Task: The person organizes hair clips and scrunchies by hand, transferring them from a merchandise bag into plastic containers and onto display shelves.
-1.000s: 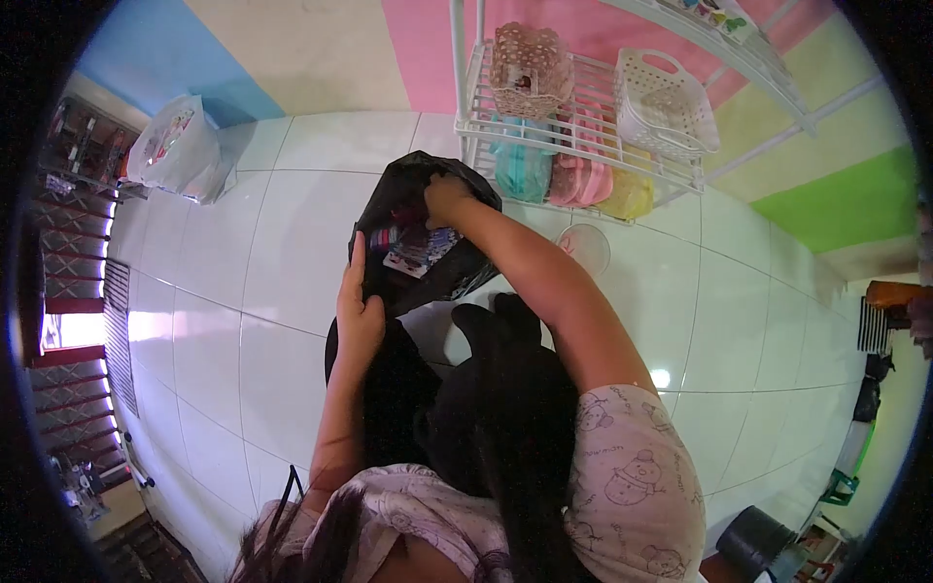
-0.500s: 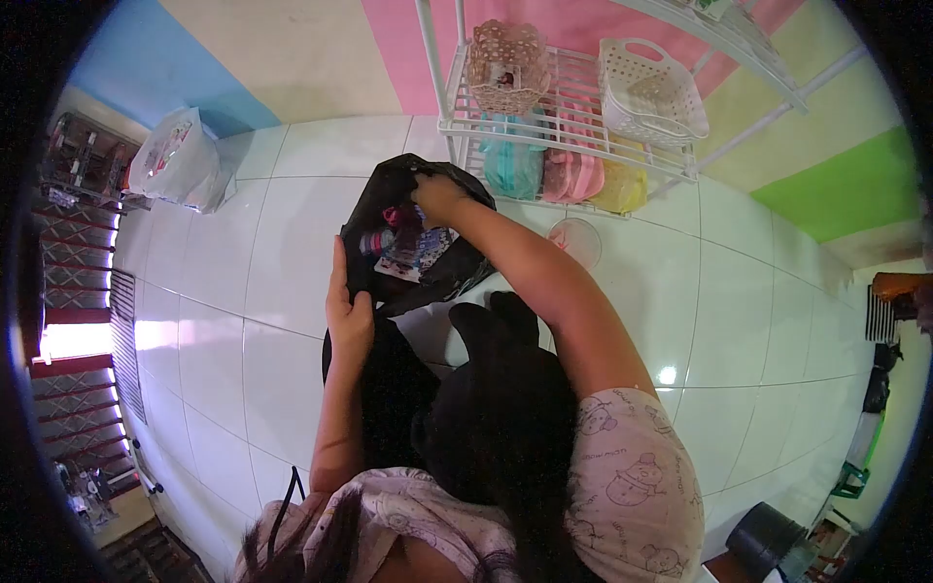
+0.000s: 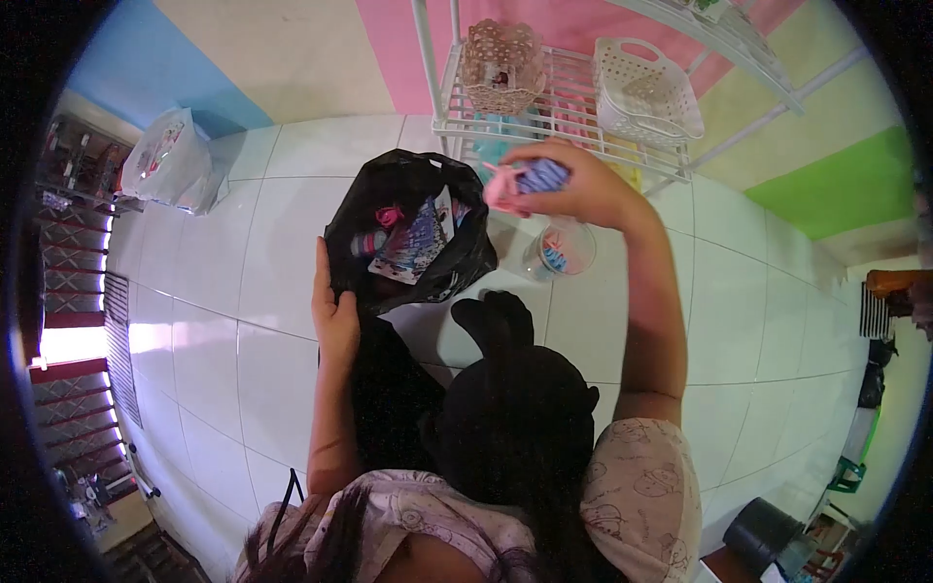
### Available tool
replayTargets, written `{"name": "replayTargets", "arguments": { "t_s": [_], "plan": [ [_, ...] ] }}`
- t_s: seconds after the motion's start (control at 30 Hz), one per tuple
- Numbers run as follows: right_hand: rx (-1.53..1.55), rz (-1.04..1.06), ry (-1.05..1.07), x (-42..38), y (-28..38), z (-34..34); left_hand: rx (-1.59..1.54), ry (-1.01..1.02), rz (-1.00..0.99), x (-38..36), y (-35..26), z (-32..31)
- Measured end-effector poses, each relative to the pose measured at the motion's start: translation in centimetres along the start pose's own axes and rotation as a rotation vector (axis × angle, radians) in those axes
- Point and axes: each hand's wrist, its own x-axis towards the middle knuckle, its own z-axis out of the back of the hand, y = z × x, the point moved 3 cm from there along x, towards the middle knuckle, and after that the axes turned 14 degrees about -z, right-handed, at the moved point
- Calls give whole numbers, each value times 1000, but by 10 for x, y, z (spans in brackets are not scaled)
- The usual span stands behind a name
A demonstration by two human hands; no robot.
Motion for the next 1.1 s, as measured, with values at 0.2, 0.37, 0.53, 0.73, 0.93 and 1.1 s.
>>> {"name": "replayTargets", "arguments": {
  "t_s": [0.2,0.37,0.53,0.73,0.93,1.1],
  "plan": [
    [-229,-234,-19,-47,-51,8,-78,-14,-61,-2,12,-2],
    [-460,-482,-100,-58,-36,-14,-56,-15,-63,-1,6,-1],
    [-578,-463,-207,-53,-41,-24,-57,-10,-51,-3,3,0],
    [-578,-537,-232,-47,-38,-25,-91,-4,-10,-5,5,1],
    [-554,-531,-282,-46,-50,-27,-99,-8,-26,-5,6,1],
    [-394,-543,-295,-51,-54,-21,-76,1,-26,-4,2,1]
  ]
}}
